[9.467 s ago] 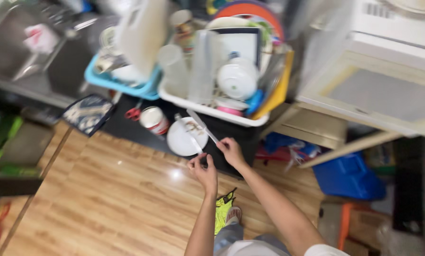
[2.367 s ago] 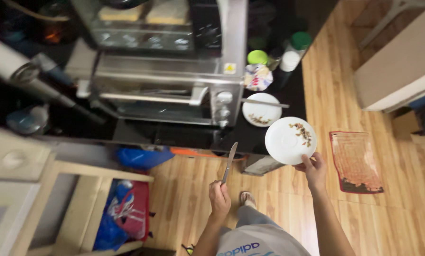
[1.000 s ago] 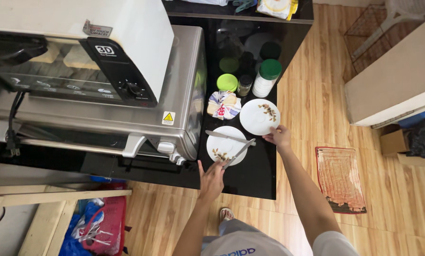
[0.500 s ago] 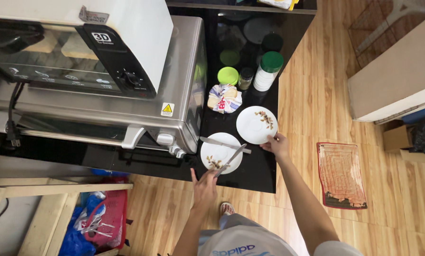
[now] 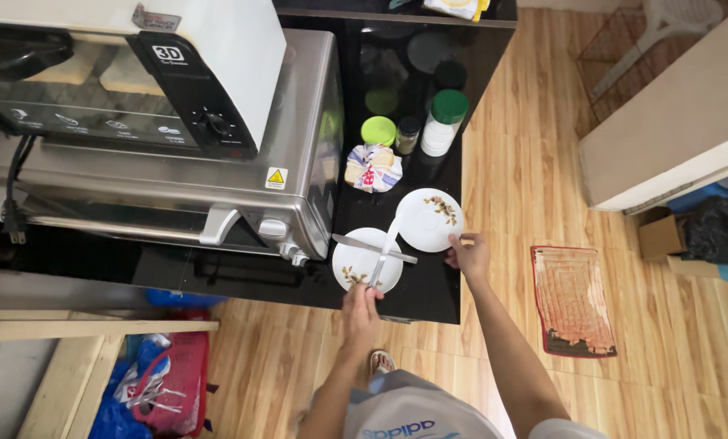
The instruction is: The person wipes the toaster oven with a cloth, plugs it in, and places slices of bread from a bag onto the rack. They close the door, wait while the bread toasts, then remove the toasted slices onto a plate and use a knife to spread something from a small container onto the toast.
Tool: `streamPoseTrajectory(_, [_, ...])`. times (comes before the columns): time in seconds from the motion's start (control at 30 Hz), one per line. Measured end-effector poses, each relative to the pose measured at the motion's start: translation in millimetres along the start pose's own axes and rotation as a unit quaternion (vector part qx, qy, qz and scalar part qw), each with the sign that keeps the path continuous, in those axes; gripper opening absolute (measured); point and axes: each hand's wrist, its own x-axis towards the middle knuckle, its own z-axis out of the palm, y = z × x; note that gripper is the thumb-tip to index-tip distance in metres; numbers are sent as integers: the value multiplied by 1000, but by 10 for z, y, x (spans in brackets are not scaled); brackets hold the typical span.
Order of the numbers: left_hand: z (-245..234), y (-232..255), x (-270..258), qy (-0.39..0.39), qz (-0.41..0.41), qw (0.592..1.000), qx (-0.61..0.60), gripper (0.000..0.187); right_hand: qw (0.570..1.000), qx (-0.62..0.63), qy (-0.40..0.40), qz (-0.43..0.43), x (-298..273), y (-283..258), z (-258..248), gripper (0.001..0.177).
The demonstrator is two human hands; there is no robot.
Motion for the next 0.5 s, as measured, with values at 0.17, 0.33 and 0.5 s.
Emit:
streamPoseTrajectory(0.17, [310, 265, -45, -32, -91, 983, -156, 24, 991, 49, -10, -123, -429, -66, -144, 28])
streamPoseTrajectory(0.33, [587, 530, -32, -81, -125, 971, -187, 30, 975, 141, -146, -91, -1158, 11, -75, 24])
streamPoseTrajectory(0.5, [608, 746, -15, -126, -111, 964, -208, 29, 971, 157, -119, -132, -1525, 5, 14, 19])
